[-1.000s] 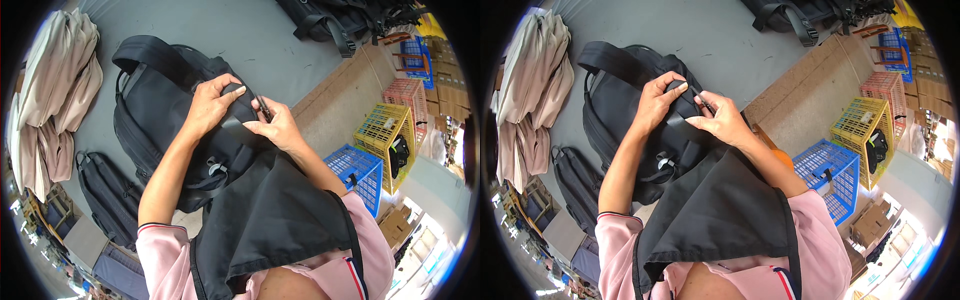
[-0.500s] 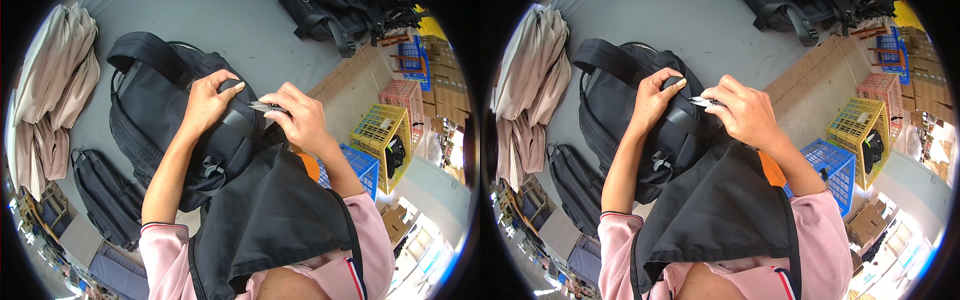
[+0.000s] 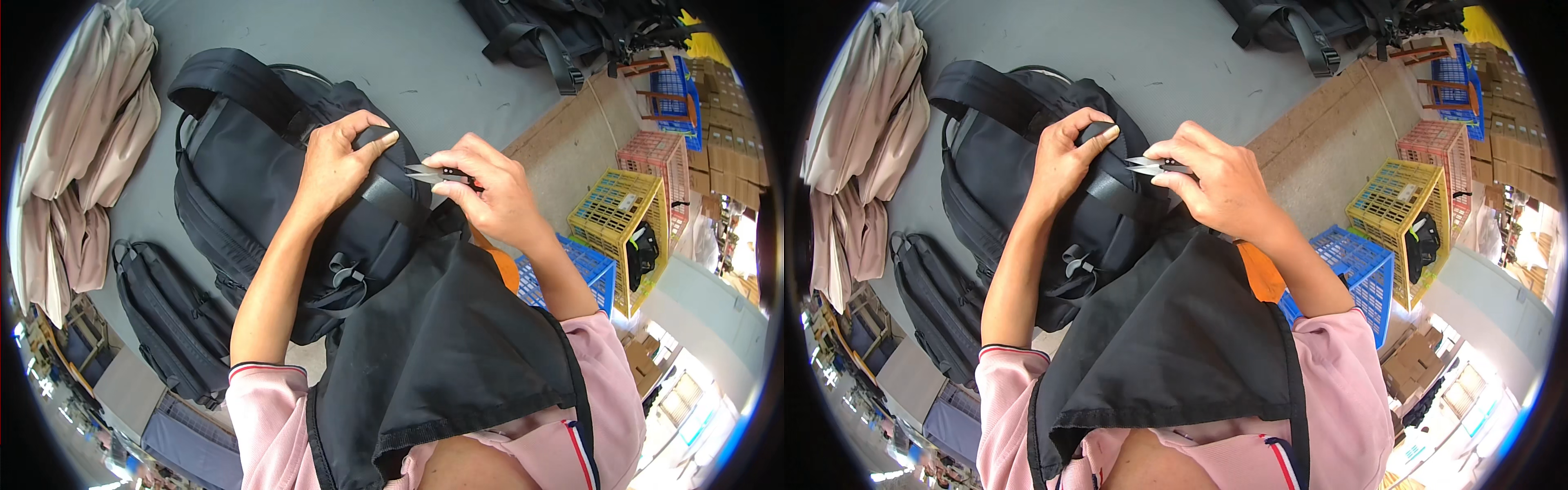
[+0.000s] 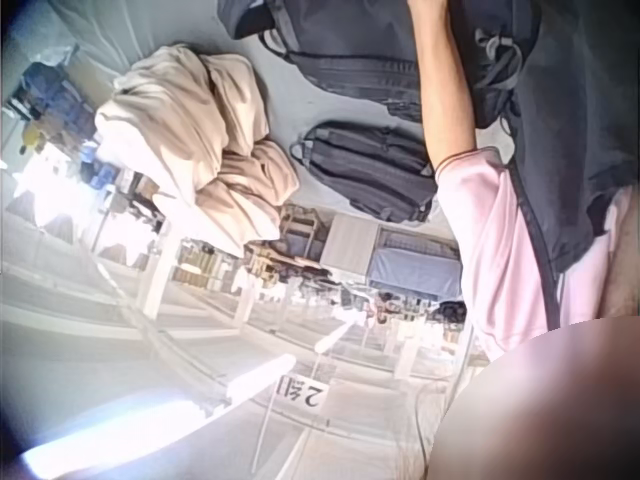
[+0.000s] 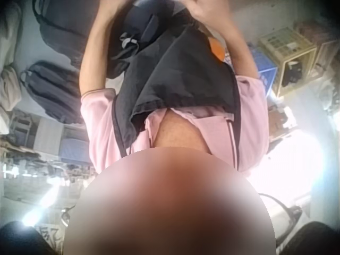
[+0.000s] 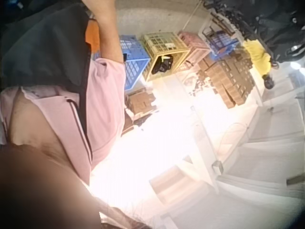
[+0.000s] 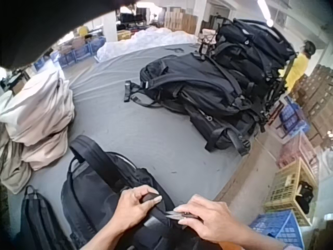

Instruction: Using small scissors to trim loose threads and inspecting black backpacks at a factory workstation.

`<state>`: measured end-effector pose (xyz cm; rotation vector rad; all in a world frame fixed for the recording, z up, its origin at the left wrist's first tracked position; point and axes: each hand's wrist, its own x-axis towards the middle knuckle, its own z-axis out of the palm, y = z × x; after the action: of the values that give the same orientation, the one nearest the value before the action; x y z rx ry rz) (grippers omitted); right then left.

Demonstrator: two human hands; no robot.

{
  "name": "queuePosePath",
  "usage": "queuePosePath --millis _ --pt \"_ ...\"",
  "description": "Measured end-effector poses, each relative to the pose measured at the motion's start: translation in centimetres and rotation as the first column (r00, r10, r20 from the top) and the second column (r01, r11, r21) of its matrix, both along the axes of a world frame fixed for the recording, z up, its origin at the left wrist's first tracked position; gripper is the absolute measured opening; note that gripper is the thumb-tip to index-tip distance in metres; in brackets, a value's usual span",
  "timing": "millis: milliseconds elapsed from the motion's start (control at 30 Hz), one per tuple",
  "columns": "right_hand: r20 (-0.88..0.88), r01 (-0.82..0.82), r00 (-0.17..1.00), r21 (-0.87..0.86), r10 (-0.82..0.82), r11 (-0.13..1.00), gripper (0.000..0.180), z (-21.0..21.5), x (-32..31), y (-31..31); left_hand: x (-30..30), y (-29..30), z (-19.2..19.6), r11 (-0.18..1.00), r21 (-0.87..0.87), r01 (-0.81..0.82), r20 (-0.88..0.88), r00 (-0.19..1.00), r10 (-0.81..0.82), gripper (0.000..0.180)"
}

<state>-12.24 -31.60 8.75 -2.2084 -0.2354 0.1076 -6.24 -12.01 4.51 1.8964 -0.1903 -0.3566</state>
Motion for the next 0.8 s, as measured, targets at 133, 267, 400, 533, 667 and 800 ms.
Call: queuePosePath --millis 133,267,400,533,667,800 --pt "0.063 -0.057 0.996 -0.094 0.064 0.994 0.014 -0.2 0.3 0.0 0.1 0.0 0.0 1.0 -0.024 0.01 -0.023 1.0 -0.01 0.013" --pt "0.055 -0.044 0.998 -0.007 0.044 0.999 0.015 -1.0 0.2 -0.3 0.1 0.1 -0.1 1.0 -0.015 -0.013 -0.041 0.999 0.012 0.013" --pt "0.055 0.007 0.998 0.103 -0.013 0.995 0.018 -1.3 0.1 0.2 0.5 0.2 -0.1 1.0 0.0 -0.005 -0.006 1.0 0.005 0.014" --pt "0.057 0.073 0.995 0.218 -0.087 0.973 0.021 -1.9 0.0 0.1 1.5 0.4 -0.3 0.997 0.069 0.019 0.097 0.995 -0.026 0.017" --pt "0.092 0.2 0.963 0.389 -0.254 0.899 0.021 -0.2 -0.5 1.8 4.9 -0.2 1.4 0.978 0.162 -0.13 0.387 0.92 0.058 0.024" --pt "0.104 0.134 0.976 0.403 -0.19 0.906 0.02 -1.6 0.3 4.5 9.8 0.3 0.8 0.975 -0.157 -0.16 0.19 0.963 0.189 0.048"
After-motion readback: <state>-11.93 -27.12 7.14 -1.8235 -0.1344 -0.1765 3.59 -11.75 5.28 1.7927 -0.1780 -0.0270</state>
